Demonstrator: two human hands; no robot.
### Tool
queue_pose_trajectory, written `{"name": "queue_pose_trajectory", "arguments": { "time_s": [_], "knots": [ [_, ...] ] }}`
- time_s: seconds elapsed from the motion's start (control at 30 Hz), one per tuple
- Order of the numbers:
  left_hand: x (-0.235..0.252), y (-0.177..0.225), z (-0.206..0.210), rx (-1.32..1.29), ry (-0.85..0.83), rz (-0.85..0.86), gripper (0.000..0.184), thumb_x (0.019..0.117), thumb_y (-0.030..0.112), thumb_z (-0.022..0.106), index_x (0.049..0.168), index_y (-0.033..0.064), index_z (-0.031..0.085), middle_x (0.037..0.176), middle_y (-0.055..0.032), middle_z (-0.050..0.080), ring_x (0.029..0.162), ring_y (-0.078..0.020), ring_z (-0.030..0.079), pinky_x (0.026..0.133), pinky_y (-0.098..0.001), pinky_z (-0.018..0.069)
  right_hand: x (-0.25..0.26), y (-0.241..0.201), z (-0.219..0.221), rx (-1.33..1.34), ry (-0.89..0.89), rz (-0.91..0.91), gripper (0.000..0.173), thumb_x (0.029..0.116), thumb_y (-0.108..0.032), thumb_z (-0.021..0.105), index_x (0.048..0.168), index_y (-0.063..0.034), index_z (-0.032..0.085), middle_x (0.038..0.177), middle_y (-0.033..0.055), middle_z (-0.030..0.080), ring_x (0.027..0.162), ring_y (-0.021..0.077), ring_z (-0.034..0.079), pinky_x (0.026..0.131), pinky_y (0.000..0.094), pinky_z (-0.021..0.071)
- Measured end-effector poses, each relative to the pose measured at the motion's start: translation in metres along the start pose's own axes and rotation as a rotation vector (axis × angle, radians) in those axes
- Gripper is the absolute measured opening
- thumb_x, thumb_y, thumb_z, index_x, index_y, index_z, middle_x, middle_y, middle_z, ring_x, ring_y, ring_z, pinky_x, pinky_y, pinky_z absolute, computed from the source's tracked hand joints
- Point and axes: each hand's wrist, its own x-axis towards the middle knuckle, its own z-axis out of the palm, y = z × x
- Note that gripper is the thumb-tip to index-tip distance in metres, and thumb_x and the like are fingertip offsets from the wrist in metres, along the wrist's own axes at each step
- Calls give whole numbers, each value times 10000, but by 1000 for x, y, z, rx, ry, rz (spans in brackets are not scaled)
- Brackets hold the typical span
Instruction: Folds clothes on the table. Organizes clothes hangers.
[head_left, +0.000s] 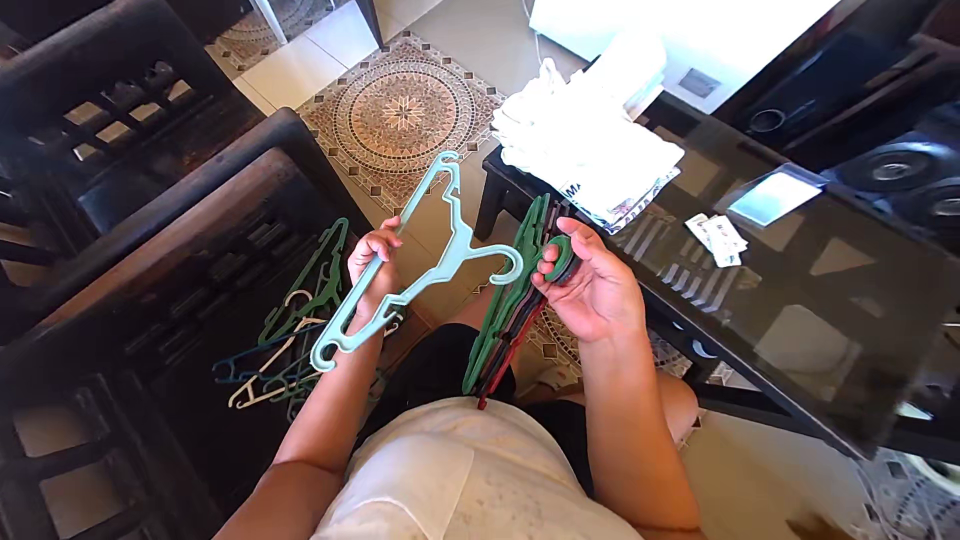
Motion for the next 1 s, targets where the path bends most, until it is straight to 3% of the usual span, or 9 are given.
{"name": "queue_pose_trajectory", "arguments": {
  "time_s": [0.2,0.33,0.5,0.57,0.63,0.67,0.73,0.83,1.0],
  "knots": [
    [-6,4,25,-224,364,-236,365,896,-85,541,726,226,630,826,44,736,1026,-133,707,1095,-367,478,2,10,1,-27,-9,41,308,1105,-169,338,1205,-150,629,850,42,721,740,132,727,689,270,622],
    [-22,-4,52,-291,337,-319,341,900,-89,543,747,205,623,871,31,744,1089,-151,696,1112,-388,471,-1,14,1,-12,-186,3,290,1088,-203,404,1296,-160,600,983,88,757,834,176,760,722,299,644],
    [-54,-21,62,-303,157,-339,270,942,-55,574,807,167,645,977,6,755,1173,-159,666,1158,-411,421,-4,17,8,-12,-54,-28,255,1095,-162,418,1156,-151,665,920,51,764,787,139,751,706,275,637],
    [-67,-22,51,-117,53,-390,106,960,-57,538,939,11,616,1190,-109,669,1279,-189,578,1125,-388,438,-4,21,5,-14,-13,-53,277,1066,-93,419,1132,-156,680,887,49,763,810,151,756,748,296,640],
    [-72,-21,29,198,-111,-566,315,952,-60,547,1261,-121,550,1476,-286,457,1388,-307,468,1112,-404,436,-4,24,0,-22,-5,-80,318,1034,-37,407,1165,-178,660,897,42,766,851,162,760,782,315,641],
    [-71,-19,14,392,-222,-681,411,969,-44,569,1372,-92,502,1545,-308,381,1430,-366,425,1128,-457,424,-5,25,-1,-27,1,-85,338,1030,-23,403,1183,-190,654,899,39,768,850,161,761,776,315,643],
    [-70,-19,-18,746,-354,-842,396,980,-27,584,1374,-56,560,1541,-322,396,1403,-440,457,1116,-528,441,-4,24,-2,-34,12,-98,363,1028,-1,393,1188,-196,654,869,30,760,820,153,759,767,321,647],
    [-78,-24,-78,1081,-363,-904,308,995,-33,543,1283,-62,647,1423,-303,542,1370,-448,493,1158,-549,394,-3,21,-4,-1,-10,-127,366,1035,-24,391,1170,-198,683,854,29,753,809,158,754,777,338,648],
    [-82,-19,-141,1235,-394,-1110,448,996,247,684,1300,-79,635,1352,-309,597,1354,-470,498,1150,-611,356,-2,23,-2,18,32,-177,339,1074,-77,371,1095,-193,689,785,-18,703,760,121,724,757,324,639]
  ]
}}
